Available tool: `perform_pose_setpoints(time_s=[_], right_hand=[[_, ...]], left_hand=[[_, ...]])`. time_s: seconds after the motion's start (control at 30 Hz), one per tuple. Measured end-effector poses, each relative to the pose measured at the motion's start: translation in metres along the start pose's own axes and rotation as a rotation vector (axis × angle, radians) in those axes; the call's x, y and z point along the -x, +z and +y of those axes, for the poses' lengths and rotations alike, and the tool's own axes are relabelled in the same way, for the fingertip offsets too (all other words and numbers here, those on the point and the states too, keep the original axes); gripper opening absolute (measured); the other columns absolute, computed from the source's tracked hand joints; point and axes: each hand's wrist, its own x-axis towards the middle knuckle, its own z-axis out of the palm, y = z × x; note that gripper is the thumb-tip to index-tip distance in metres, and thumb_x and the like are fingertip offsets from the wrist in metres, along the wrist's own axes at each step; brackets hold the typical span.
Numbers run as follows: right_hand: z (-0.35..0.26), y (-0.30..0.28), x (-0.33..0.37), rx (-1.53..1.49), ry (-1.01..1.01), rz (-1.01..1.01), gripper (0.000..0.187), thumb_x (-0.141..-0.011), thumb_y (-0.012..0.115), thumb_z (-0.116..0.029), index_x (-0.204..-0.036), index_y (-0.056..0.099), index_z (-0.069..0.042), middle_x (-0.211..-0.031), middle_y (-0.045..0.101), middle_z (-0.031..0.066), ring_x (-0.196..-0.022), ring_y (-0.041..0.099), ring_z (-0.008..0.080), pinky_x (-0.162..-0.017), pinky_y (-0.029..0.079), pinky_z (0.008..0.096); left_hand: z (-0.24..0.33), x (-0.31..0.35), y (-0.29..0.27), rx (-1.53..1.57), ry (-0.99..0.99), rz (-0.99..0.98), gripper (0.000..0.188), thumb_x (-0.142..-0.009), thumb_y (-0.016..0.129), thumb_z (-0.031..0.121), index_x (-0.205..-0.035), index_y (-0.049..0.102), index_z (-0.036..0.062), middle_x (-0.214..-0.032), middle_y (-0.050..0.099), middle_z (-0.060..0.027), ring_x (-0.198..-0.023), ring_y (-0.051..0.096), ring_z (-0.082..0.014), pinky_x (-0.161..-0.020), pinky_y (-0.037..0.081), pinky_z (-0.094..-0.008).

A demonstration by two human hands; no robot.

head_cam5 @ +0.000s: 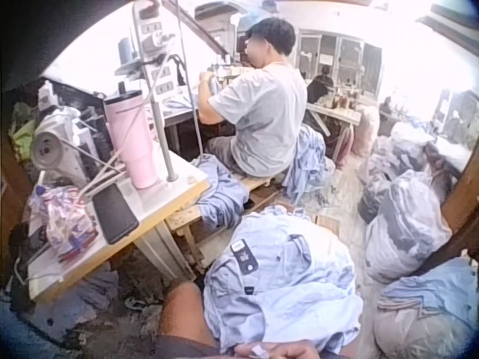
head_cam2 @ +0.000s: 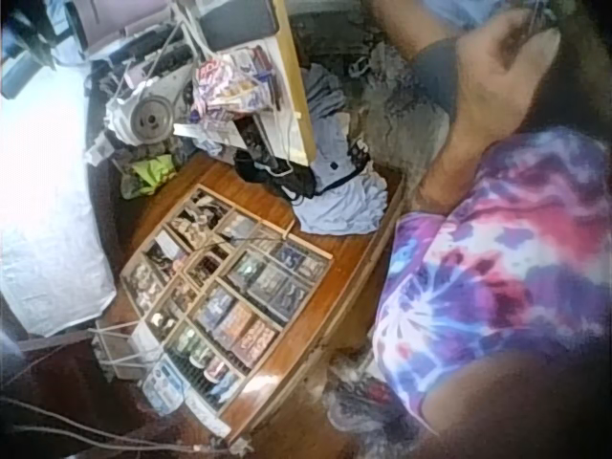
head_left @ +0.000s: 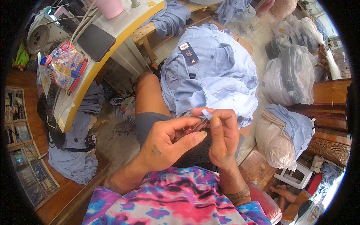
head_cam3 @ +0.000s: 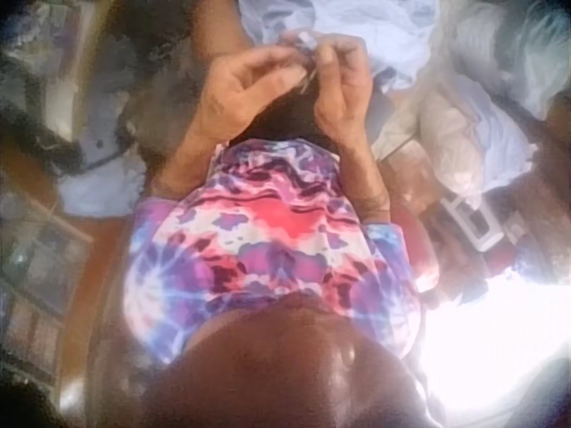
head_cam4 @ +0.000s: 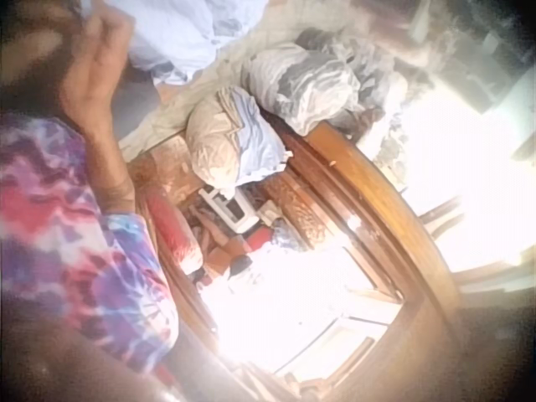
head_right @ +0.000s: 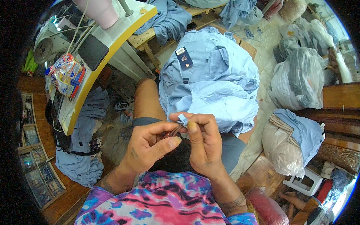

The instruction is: The person trims loose threads from a light blue button-down shirt using small shears, handling different sections of the garment including the collar and hem.

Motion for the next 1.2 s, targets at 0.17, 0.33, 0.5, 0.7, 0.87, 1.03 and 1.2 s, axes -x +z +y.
perform_pose_setpoints(time_s=[0.17,0.33,0.5,0.7,0.87,1.03,1.2], right_hand=[[0.003,-0.002,0.000,0.137,-0.094,-0.069,0.018,-0.111,0.043,-0.014,-0.117,0.046,0.003,-0.120,0.065,0.0258,-0.098,0.068,0.0206,-0.088,0.056,0.0322],[0.004,-0.003,-0.006,0.404,-0.323,-0.065,0.003,-0.105,0.051,-0.001,-0.108,0.051,-0.002,-0.115,0.072,0.0205,-0.083,0.066,0.0198,-0.078,0.055,0.0315],[-0.001,-0.007,-0.012,0.596,-0.430,-0.135,0.009,-0.098,0.058,0.002,-0.103,0.053,-0.003,-0.116,0.072,0.0174,-0.073,0.061,0.0287,-0.070,0.051,0.0367],[-0.005,-0.009,-0.013,0.700,-0.456,-0.201,0.012,-0.096,0.060,0.002,-0.103,0.051,-0.004,-0.118,0.071,0.0176,-0.071,0.058,0.0311,-0.069,0.048,0.0388],[0.003,-0.007,-0.013,0.525,-0.418,-0.137,0.005,-0.103,0.054,-0.002,-0.104,0.049,-0.004,-0.118,0.070,0.0206,-0.072,0.059,0.0228,-0.069,0.049,0.0321],[0.003,-0.009,-0.008,0.339,-0.244,-0.089,0.002,-0.107,0.048,-0.005,-0.107,0.048,-0.004,-0.120,0.070,0.0221,-0.072,0.055,0.0120,-0.068,0.048,0.0260],[-0.006,-0.013,-0.007,0.401,-0.268,-0.094,0.003,-0.107,0.048,-0.004,-0.107,0.051,-0.002,-0.124,0.067,0.0229,-0.073,0.056,0.0127,-0.068,0.049,0.0259]], left_hand=[[-0.006,0.000,0.000,-0.034,0.071,0.036,0.030,-0.098,0.070,0.014,-0.120,0.068,-0.0063,-0.087,0.064,0.0015,-0.073,0.052,-0.0016,-0.061,0.038,-0.0180],[-0.001,0.007,-0.005,-0.053,0.042,0.041,0.026,-0.098,0.070,0.013,-0.115,0.070,-0.0067,-0.089,0.066,-0.0001,-0.075,0.055,-0.0024,-0.063,0.041,-0.0182],[0.003,0.010,-0.004,-0.104,0.048,0.077,0.023,-0.098,0.069,0.012,-0.111,0.072,-0.0071,-0.090,0.068,-0.0008,-0.076,0.057,-0.0030,-0.065,0.043,-0.0187],[0.002,0.012,-0.008,-0.181,-0.008,0.090,0.021,-0.098,0.070,0.010,-0.109,0.072,-0.0073,-0.090,0.069,-0.0021,-0.080,0.059,-0.0041,-0.070,0.047,-0.0203],[0.002,0.012,-0.011,-0.213,0.051,0.097,0.018,-0.097,0.069,0.008,-0.108,0.070,-0.0070,-0.093,0.068,-0.0029,-0.083,0.060,-0.0050,-0.074,0.047,-0.0206],[0.010,0.004,-0.013,-0.149,0.156,0.107,0.023,-0.096,0.071,0.009,-0.113,0.065,-0.0055,-0.098,0.068,-0.0033,-0.089,0.060,-0.0052,-0.079,0.047,-0.0201],[0.007,-0.021,-0.015,-0.018,0.057,0.009,0.025,-0.095,0.075,0.014,-0.111,0.065,-0.0033,-0.096,0.066,-0.0005,-0.083,0.058,-0.0029,-0.074,0.046,-0.0184]])
